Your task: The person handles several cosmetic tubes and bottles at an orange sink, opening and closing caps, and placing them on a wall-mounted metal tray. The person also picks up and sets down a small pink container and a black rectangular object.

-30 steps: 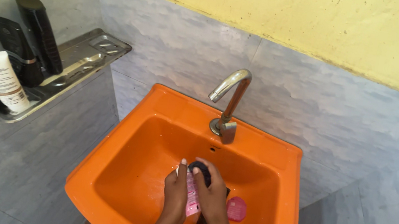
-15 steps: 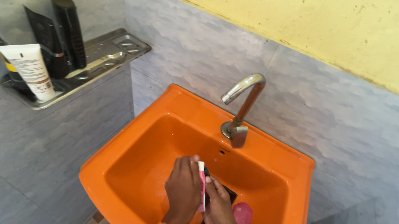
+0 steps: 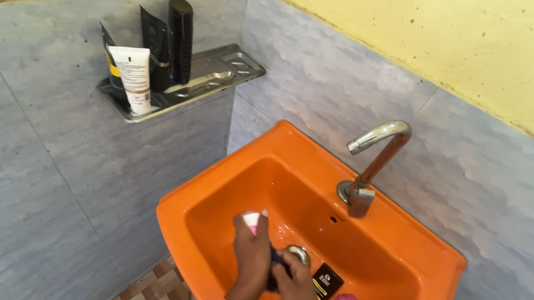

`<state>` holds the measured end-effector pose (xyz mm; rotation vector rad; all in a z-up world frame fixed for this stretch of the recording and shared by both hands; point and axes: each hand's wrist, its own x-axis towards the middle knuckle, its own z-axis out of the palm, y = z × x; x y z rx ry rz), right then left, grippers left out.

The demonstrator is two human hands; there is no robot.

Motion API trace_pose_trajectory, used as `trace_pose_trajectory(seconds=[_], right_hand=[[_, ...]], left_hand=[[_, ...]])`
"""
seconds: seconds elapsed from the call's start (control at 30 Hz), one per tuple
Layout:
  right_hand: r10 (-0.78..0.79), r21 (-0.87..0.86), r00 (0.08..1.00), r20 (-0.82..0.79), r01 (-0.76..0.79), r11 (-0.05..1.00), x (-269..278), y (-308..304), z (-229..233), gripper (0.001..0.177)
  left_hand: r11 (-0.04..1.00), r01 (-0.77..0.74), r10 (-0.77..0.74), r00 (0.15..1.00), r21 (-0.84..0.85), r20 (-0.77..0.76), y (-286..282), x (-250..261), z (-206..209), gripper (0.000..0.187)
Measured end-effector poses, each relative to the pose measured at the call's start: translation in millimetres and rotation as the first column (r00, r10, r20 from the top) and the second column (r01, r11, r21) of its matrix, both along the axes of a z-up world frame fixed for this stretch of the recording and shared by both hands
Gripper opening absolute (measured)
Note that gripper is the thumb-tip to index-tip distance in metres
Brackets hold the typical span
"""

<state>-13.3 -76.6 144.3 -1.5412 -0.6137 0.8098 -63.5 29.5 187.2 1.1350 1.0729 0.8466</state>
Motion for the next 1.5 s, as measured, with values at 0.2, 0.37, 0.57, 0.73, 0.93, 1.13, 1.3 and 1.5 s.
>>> trace_pose_trajectory(seconds=[0.2,0.37,0.57,0.73,0.93,1.13,1.3,1.5], right_hand=[[-0.189,-0.173,0.888,-0.420,0.126,0.977,-17.5,-0.5,4.4,0.037],[-0.003,0.051,0.635,-0.772,0.067,0.996,-37.6,13.8,43.0,0.037],[-0.177,0.022,0.688,-0.704,0.270,0.963,-21.4,40.4,50.9,0.027],[-0.059,0.176,0.821,-0.568,0.191,0.966,-7.5,62.7,54.4,0.025],[-0.054,0.193,0.964,-0.260,0.107,0.975,-24.0,118.9,88.4,0.023],[-0.057,0.229,0.902,0.428,-0.047,0.972,-5.5,214.1,147.6,0.038],[-0.098,0.240,0.601,0.793,-0.160,0.958,18.4,302.7,187.4,0.035],[-0.052,0.115,0.398,0.916,-0.136,0.984,41.8,349.4,186.1,0.036]], left_hand=[[0.983,-0.158,0.100,0.891,0.096,0.443,22.8,-13.1,21.3,0.030],[0.981,-0.162,0.079,0.832,0.104,0.549,17.3,-15.6,33.9,0.031],[0.962,0.055,-0.126,0.959,0.269,0.254,14.6,-34.8,27.8,0.032],[0.893,0.181,-0.238,0.967,0.413,0.091,35.3,-60.6,24.8,0.036],[0.879,0.115,-0.162,0.985,0.463,0.062,75.0,-75.3,39.7,0.038],[0.821,-0.091,0.083,0.996,0.564,0.039,137.2,-98.8,56.6,0.051],[0.808,-0.162,0.194,0.981,0.566,0.004,176.1,-127.6,62.3,0.040],[0.858,-0.139,0.209,0.974,0.495,-0.089,196.2,-144.4,65.1,0.030]])
